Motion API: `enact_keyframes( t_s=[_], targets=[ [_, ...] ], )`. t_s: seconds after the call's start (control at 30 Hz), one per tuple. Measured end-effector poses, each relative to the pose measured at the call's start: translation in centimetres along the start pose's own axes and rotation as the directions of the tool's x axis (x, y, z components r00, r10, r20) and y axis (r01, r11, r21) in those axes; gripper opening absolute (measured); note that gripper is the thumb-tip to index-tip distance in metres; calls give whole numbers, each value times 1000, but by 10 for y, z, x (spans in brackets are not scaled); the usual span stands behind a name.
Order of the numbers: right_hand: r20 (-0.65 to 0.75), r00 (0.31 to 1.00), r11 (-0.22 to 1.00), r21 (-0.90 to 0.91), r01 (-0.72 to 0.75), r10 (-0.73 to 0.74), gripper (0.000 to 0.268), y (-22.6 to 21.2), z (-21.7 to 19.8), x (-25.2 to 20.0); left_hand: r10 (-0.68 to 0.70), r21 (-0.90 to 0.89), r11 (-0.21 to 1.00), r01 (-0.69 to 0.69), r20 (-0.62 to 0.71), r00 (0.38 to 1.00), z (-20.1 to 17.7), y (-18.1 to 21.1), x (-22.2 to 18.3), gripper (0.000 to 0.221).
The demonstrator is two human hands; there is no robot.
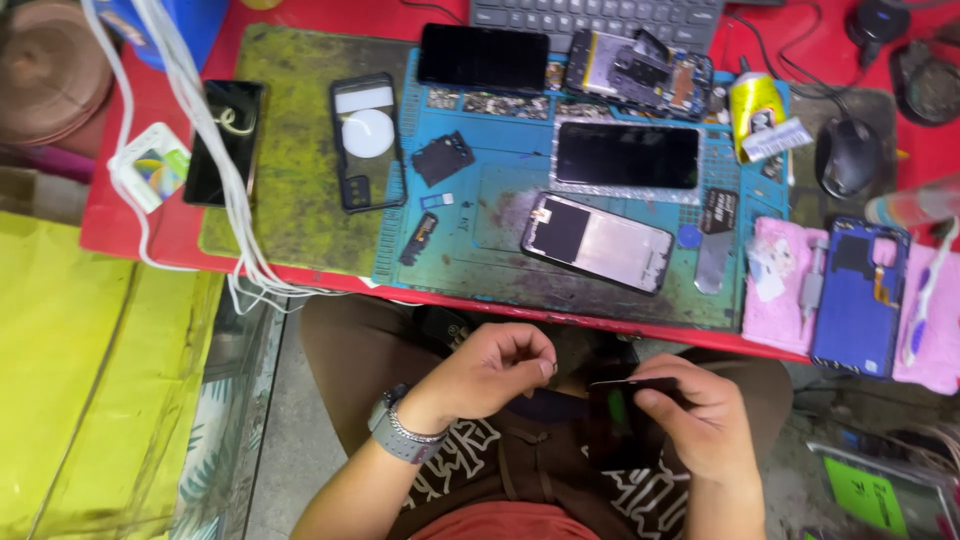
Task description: Installing a new screen onto a mobile phone frame and adjusting internal ribbon cables using tweezers.
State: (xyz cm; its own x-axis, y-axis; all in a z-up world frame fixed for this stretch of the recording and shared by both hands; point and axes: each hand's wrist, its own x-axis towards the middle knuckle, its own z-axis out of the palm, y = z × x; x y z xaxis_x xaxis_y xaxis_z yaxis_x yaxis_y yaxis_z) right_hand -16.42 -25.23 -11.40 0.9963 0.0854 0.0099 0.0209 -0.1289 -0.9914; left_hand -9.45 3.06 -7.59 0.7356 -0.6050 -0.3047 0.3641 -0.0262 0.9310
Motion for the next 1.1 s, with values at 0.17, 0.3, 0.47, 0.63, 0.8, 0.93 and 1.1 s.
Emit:
enact_keyframes(
  t_s=[0.17,0.3,0.47,0.63,0.8,0.93,1.1],
  targets=[
    [-291,946,966,248,-71,144,19,22,13,-1,201,86,977,-195,-76,977,11,-17,-9,12],
    [-457,838,929,342,-144,298,27,27,36,20,230,216,952,-218,-33,973,21,-5,-27,6],
    [-352,922,984,126,-127,164,19,-7,79,62,250,194,958,-209,-216,944,18,-16,-33,6],
    [-47,975,933,305,-192,216,42,-9,97,78,367,267,927,-262,-518,772,-28,-40,-37,11],
    [129,929,923,129,-362,346,36,26,86,54,451,502,864,33,-801,395,-143,-28,-62,17],
    [140,865,847,178,-500,481,29,82,76,18,490,553,817,160,-814,312,-204,-16,-60,11],
    [118,797,798,56,-600,592,31,97,62,-7,282,390,880,271,-889,362,-213,-2,-50,11]
  ],
)
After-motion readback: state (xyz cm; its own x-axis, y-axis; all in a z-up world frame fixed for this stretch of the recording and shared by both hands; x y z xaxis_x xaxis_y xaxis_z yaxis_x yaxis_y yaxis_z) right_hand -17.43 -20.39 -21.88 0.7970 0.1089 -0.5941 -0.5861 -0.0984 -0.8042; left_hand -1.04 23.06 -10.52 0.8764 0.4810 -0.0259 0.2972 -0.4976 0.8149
